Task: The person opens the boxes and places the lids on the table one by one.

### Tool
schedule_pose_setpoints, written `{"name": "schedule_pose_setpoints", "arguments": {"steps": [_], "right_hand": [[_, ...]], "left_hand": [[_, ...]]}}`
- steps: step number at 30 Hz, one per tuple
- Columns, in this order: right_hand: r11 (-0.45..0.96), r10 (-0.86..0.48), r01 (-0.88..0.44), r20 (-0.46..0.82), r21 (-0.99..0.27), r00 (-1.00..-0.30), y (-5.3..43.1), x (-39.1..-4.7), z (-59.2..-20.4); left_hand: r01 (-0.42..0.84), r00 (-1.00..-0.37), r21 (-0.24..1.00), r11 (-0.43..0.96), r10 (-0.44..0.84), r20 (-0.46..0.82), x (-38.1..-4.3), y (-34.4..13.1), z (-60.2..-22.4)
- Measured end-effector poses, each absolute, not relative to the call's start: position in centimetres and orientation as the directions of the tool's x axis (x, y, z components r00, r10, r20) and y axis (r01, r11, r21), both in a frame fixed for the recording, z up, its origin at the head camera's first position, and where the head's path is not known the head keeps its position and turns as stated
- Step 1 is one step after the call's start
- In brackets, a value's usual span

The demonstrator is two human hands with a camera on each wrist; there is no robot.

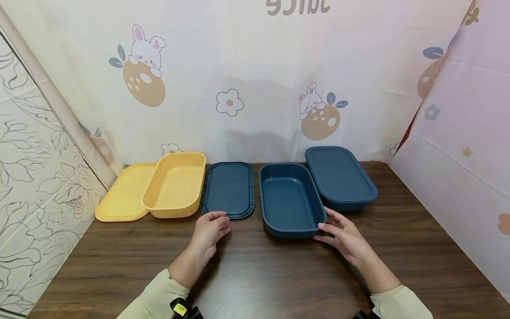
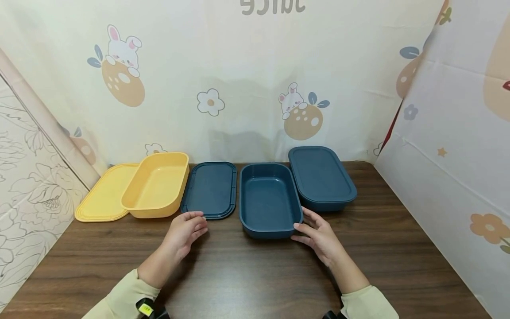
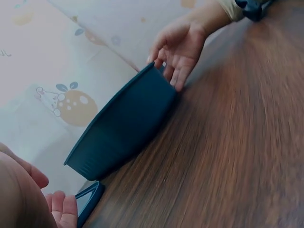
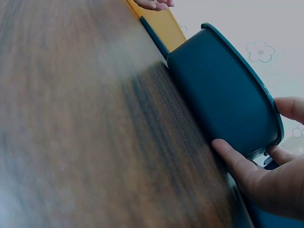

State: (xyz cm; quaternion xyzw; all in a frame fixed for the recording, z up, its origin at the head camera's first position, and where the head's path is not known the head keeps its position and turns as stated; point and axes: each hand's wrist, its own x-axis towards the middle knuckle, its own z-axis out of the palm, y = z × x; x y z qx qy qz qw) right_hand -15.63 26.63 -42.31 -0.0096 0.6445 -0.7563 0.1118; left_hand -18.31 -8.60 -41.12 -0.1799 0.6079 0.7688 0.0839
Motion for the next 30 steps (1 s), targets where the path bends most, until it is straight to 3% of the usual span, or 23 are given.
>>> {"name": "schedule_pose_setpoints", "arguments": {"steps": [13, 20, 30], "right_hand": [[-0.132, -0.176, 0.157, -0.133, -0.979, -0.975, 26.5, -15.6, -42.2], [-0.124, -0.17, 0.152, -0.13, -0.981, -0.977, 26.5, -15.5, -42.2], [-0.102, -0.178, 0.14, -0.12, -0.985, -0.977, 26.4, -15.5, -42.3]], "left_hand": [[-0.247, -0.968, 0.968, 0.054, -0.054, -0.244, -18.8, -8.8, -41.4], [-0.084, -0.994, 0.953, 0.293, 0.038, -0.099, -18.9, -8.8, -42.0], [0.05, -0.989, 0.951, 0.306, 0.15, 0.004, -18.4, -7.5, -42.0]]}}
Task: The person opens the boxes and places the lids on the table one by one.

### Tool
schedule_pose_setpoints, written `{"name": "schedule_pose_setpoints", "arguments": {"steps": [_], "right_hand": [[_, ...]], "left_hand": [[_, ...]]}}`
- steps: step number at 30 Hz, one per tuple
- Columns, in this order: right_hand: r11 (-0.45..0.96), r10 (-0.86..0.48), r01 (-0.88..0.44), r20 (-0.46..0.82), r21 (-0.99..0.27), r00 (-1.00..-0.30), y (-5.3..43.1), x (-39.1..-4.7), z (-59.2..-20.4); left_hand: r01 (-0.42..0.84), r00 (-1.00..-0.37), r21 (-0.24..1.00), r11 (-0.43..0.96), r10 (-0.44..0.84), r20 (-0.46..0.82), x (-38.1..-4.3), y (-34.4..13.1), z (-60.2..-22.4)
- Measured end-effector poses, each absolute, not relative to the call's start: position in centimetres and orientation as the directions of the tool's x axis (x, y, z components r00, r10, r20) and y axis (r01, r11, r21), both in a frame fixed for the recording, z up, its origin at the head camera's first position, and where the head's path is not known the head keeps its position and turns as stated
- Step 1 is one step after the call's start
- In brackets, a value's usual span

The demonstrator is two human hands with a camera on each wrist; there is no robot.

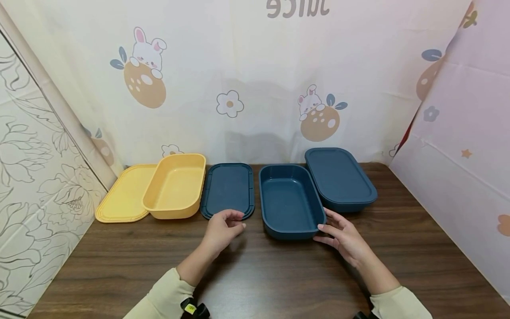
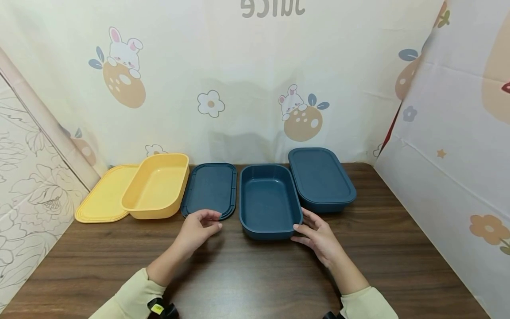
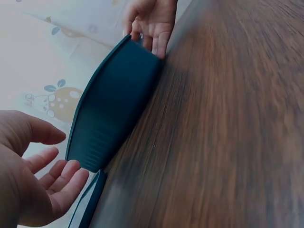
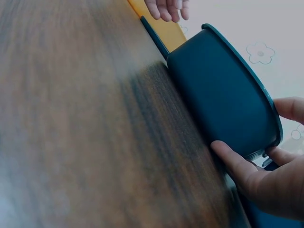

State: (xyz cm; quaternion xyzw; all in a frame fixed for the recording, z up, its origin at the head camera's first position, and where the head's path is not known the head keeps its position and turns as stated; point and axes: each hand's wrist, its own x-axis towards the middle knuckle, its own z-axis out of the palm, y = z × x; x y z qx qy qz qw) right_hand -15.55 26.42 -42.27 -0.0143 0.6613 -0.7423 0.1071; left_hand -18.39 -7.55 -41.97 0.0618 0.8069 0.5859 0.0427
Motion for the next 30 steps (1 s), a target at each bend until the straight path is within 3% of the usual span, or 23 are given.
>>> {"name": "schedule_pose_setpoints", "arguments": {"steps": [12, 20, 25, 30], "right_hand": [[-0.039, -0.106, 0.073, -0.069, -0.997, -0.992, 26.2, -15.1, -41.9], [0.107, -0.038, 0.036, -0.04, -0.994, -0.998, 25.6, -14.6, -41.5], [0.224, -0.014, 0.044, -0.048, -0.974, -0.999, 25.3, -14.6, -41.3], [0.238, -0.025, 0.037, -0.044, -0.971, -0.999, 25.1, -14.7, -41.2]], "left_hand": [[0.132, -0.97, 0.971, 0.201, 0.228, 0.085, -18.1, -4.9, -42.1], [0.151, -0.964, 0.969, 0.195, 0.246, 0.1, -18.0, -3.5, -42.4], [0.167, -0.969, 0.962, 0.218, 0.219, 0.118, -18.0, -2.7, -42.5], [0.142, -0.981, 0.955, 0.262, 0.165, 0.101, -17.9, -2.3, -42.5]]}}
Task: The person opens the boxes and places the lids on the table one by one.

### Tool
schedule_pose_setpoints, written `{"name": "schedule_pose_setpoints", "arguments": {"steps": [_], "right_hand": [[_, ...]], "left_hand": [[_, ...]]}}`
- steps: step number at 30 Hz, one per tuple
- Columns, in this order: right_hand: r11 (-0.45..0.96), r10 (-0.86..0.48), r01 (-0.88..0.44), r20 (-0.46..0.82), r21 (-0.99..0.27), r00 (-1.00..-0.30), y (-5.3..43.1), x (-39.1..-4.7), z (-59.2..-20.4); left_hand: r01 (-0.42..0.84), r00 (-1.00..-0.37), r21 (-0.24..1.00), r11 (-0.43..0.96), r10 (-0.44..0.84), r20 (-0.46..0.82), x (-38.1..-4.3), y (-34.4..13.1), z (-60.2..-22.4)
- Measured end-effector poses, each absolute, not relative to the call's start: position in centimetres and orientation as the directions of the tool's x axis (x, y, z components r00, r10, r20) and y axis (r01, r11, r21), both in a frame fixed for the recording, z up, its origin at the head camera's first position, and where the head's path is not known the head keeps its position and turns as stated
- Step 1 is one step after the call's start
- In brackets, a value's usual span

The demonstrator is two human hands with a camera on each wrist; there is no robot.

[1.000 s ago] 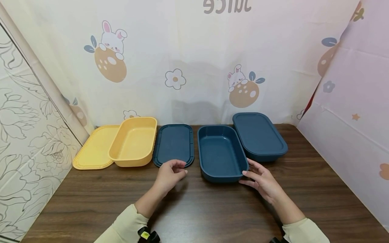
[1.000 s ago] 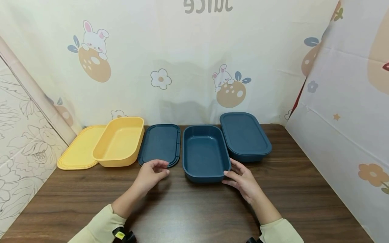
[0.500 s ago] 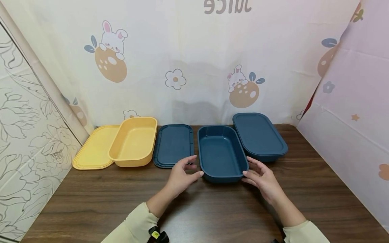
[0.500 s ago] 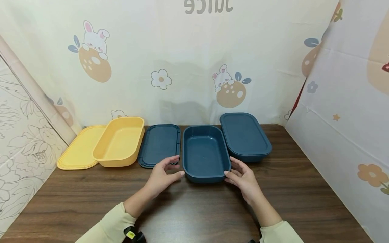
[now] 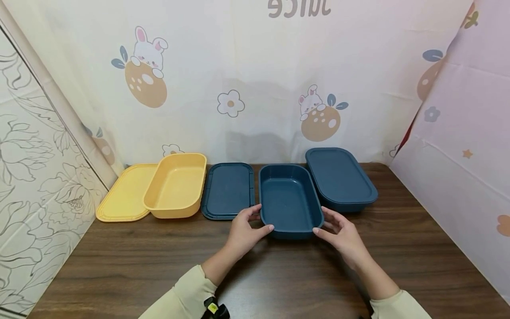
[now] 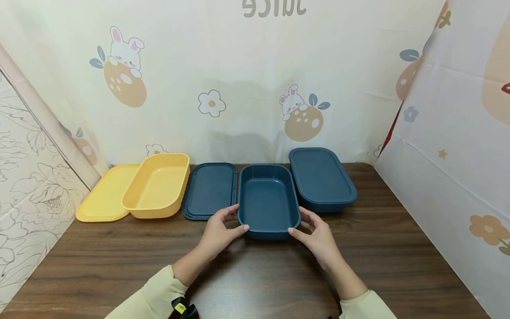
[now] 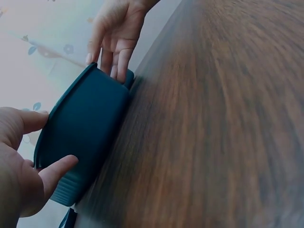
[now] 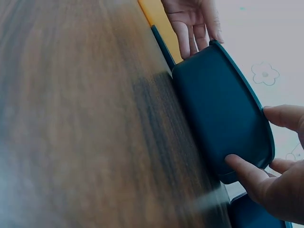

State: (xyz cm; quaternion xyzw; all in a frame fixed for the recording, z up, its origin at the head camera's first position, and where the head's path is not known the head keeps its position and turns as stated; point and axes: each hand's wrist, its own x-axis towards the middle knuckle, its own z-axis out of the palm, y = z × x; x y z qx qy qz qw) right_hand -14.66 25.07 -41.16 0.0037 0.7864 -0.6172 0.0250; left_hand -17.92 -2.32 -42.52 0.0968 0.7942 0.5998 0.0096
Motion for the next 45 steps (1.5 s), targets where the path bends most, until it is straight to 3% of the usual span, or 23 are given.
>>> {"name": "schedule_pose_setpoints", "arguments": {"steps": [23, 45], "right_hand": [[0.215, -0.063, 0.035, -0.049, -0.976, -0.997, 24.3, -16.2, -41.4], [0.179, -0.081, 0.015, -0.029, -0.984, -0.996, 23.6, -17.3, -41.5]], "left_hand": [[0.129, -0.987, 0.965, 0.229, 0.119, 0.103, -18.8, -2.5, -42.7], [0.054, -0.993, 0.974, 0.22, 0.11, 0.03, -20.1, -3.0, -42.8]]}}
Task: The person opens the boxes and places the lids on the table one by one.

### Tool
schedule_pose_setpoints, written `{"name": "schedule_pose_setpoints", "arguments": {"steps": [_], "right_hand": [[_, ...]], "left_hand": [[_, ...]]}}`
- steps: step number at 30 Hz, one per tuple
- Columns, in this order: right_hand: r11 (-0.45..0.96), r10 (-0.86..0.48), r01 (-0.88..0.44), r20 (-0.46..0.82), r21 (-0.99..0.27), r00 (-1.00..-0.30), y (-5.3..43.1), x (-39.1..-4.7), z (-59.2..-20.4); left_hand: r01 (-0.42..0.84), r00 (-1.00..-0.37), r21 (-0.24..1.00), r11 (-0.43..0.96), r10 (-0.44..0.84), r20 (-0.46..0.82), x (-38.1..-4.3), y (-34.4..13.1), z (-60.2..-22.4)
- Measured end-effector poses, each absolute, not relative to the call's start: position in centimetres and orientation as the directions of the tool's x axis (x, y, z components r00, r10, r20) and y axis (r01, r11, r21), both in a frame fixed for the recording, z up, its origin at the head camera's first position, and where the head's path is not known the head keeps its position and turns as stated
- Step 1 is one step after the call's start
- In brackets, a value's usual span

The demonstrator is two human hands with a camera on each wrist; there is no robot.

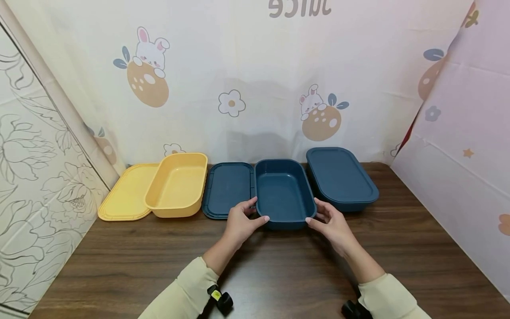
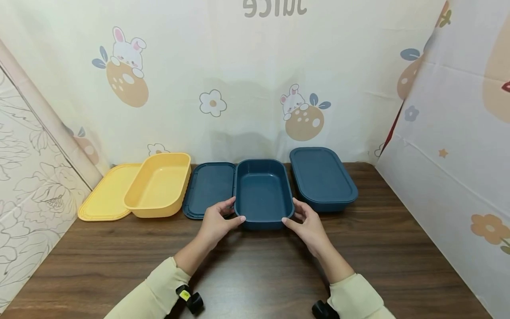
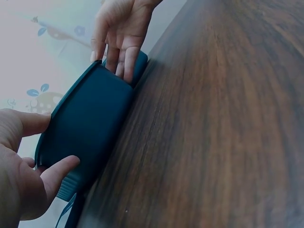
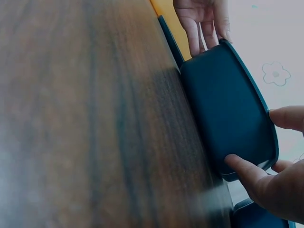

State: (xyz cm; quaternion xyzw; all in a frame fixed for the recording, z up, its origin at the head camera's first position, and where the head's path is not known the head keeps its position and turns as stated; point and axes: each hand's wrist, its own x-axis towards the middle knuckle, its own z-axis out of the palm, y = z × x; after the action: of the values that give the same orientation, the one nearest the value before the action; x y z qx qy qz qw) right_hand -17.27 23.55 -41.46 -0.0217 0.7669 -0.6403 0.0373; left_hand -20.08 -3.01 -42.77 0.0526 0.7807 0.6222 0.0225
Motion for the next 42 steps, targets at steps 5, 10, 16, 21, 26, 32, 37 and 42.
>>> {"name": "schedule_pose_setpoints", "arguments": {"steps": [5, 10, 16, 21, 26, 32, 37, 42], "right_hand": [[0.17, -0.081, 0.023, -0.037, -0.985, -0.996, 23.5, -17.5, -41.4], [0.161, -0.084, 0.031, -0.045, -0.986, -0.995, 23.5, -17.7, -41.4], [0.153, -0.084, 0.029, -0.043, -0.988, -0.996, 23.4, -17.9, -41.4], [0.148, -0.081, 0.028, -0.04, -0.989, -0.996, 23.4, -18.1, -41.5], [0.144, -0.079, 0.035, -0.046, -0.989, -0.996, 23.3, -18.4, -41.5], [0.139, -0.075, 0.047, -0.058, -0.989, -0.995, 23.2, -18.6, -41.6], [0.129, -0.081, 0.04, -0.051, -0.991, -0.995, 23.2, -18.7, -41.7], [0.132, -0.078, 0.036, -0.047, -0.991, -0.996, 23.2, -18.9, -41.7]], "left_hand": [[0.041, -0.994, 0.976, 0.216, 0.11, 0.017, -20.2, -3.0, -42.7], [0.016, -0.994, 0.978, 0.21, 0.108, -0.007, -20.3, -3.1, -42.6], [0.013, -0.994, 0.978, 0.21, 0.107, -0.01, -20.6, -3.1, -42.5], [0.023, -0.995, 0.975, 0.22, 0.105, -0.001, -20.9, -3.1, -42.5], [0.016, -0.995, 0.973, 0.229, 0.095, -0.006, -21.2, -3.2, -42.8], [0.006, -0.996, 0.977, 0.215, 0.091, -0.014, -21.4, -3.2, -42.8], [0.002, -0.996, 0.975, 0.22, 0.09, -0.019, -21.5, -3.2, -42.8], [-0.012, -0.995, 0.977, 0.214, 0.093, -0.033, -21.7, -3.2, -42.6]]}}
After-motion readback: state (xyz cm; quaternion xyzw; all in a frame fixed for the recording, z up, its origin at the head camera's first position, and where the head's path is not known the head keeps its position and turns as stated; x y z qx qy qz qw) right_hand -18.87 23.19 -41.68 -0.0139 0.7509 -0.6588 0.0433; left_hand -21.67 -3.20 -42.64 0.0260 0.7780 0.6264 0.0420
